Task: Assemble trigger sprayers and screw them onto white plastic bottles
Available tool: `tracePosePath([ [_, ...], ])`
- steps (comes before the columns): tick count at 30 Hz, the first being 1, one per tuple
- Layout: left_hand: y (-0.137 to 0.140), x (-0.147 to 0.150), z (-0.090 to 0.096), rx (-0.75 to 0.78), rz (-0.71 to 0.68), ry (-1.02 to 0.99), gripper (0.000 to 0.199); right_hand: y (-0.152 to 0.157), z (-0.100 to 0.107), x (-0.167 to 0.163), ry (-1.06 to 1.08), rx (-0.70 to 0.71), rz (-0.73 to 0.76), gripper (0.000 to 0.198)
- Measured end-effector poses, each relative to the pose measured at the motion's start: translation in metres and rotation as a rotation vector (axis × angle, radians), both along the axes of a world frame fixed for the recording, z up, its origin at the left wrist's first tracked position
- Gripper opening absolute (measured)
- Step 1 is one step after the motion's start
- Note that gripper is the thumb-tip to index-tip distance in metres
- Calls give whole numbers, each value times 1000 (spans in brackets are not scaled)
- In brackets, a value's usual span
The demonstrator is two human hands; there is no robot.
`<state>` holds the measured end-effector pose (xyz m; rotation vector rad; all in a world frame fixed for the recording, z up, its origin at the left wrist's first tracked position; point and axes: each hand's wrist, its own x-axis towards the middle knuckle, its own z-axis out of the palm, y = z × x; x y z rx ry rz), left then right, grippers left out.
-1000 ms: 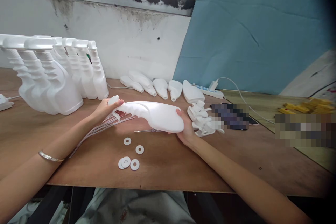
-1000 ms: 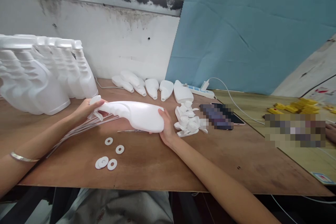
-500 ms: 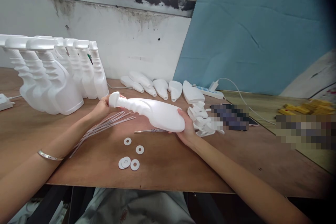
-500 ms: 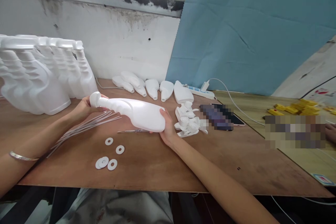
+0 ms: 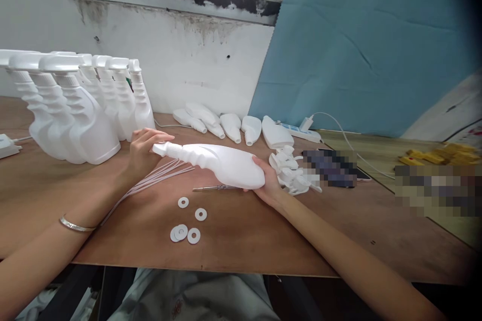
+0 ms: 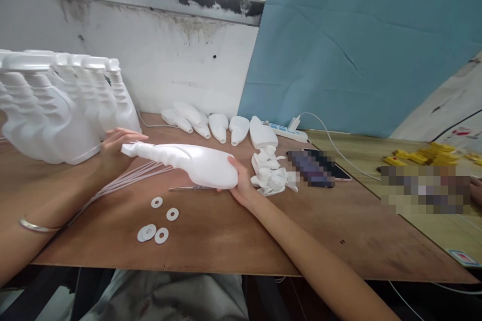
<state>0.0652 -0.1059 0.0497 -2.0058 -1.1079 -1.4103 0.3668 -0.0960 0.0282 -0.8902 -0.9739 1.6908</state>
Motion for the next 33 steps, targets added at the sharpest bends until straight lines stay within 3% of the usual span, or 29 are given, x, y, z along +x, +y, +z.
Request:
tracePosePath([
  [4,-2,-1,3,215,89,54,8,0,1,0,0,25,22,34],
  [13,-7,-2,3,411,58,126,19,1,4,3,-57,-31,45,33],
  [15,-5,-2,1,350,63,102,21,1,1,2,-46,-24,53,33],
  [18,-1,1,-3,73,3,-160,46,0,-4,-1,5,14,59,32],
  [21,0,9,-5,-377,-291,-476,72,-1,-9,-4,55,77,22,31],
  [24,-5,21,2,-709,-652,-664,73,-1,-10,-4,71,113,-39,31],
  [28,-13,46,26,-613,-899,-867,55,-3,-11,-7,45,243,-103,33],
  [30,-13,62,43,-529,-910,-928,51,-6,-13,-10,14,317,-135,33],
  [33,-8,82,74,-469,-799,-1098,32,-10,-14,-13,-62,362,-121,32],
])
